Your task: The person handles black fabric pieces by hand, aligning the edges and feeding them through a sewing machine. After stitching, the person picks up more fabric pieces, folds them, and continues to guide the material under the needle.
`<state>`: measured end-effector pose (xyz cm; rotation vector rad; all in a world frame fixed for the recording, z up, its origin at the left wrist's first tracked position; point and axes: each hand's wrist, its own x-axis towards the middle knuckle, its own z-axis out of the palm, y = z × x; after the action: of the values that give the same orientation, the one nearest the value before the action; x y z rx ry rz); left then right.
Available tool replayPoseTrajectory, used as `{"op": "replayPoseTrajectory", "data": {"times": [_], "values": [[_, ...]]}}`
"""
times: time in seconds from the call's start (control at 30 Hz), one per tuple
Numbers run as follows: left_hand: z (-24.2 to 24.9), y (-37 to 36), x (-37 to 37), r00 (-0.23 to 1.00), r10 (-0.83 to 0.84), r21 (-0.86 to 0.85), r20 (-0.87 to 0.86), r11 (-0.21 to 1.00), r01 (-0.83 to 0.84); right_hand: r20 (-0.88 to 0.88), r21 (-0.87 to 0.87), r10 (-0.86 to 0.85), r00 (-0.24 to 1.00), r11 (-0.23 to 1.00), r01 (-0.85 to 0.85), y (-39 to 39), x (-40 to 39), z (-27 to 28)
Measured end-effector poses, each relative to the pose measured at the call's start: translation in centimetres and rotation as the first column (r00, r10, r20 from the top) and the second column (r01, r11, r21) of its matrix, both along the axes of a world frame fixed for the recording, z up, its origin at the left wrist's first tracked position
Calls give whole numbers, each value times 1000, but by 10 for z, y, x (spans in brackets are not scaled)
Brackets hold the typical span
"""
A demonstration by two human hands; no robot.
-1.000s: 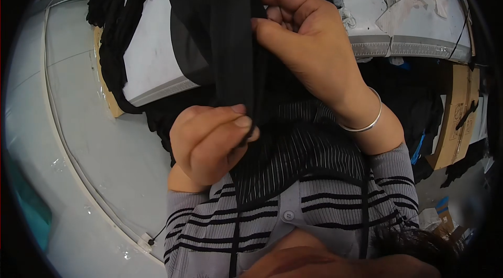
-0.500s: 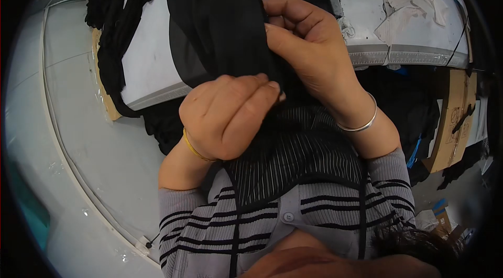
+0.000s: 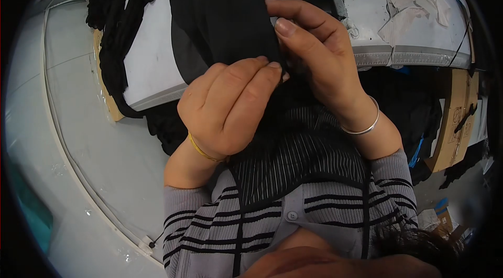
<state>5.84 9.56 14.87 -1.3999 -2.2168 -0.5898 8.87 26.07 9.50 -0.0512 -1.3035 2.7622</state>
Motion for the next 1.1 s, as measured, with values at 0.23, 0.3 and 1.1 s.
{"op": "replayPoseTrajectory", "data": {"times": [0.23,0.3,1.1], "values": [[1,12,-21,1000,13,10,-18,1000,-13,1,-64,55,998,996,-55,6,-1,-5],[0,14,-28,999,10,28,-47,1000,-9,32,6,4,999,1000,-4,3,-1,-8],[-34,-56,-42,886,28,291,464,939,-182,-204,297,247,947,938,-181,-46,11,-29]]}}
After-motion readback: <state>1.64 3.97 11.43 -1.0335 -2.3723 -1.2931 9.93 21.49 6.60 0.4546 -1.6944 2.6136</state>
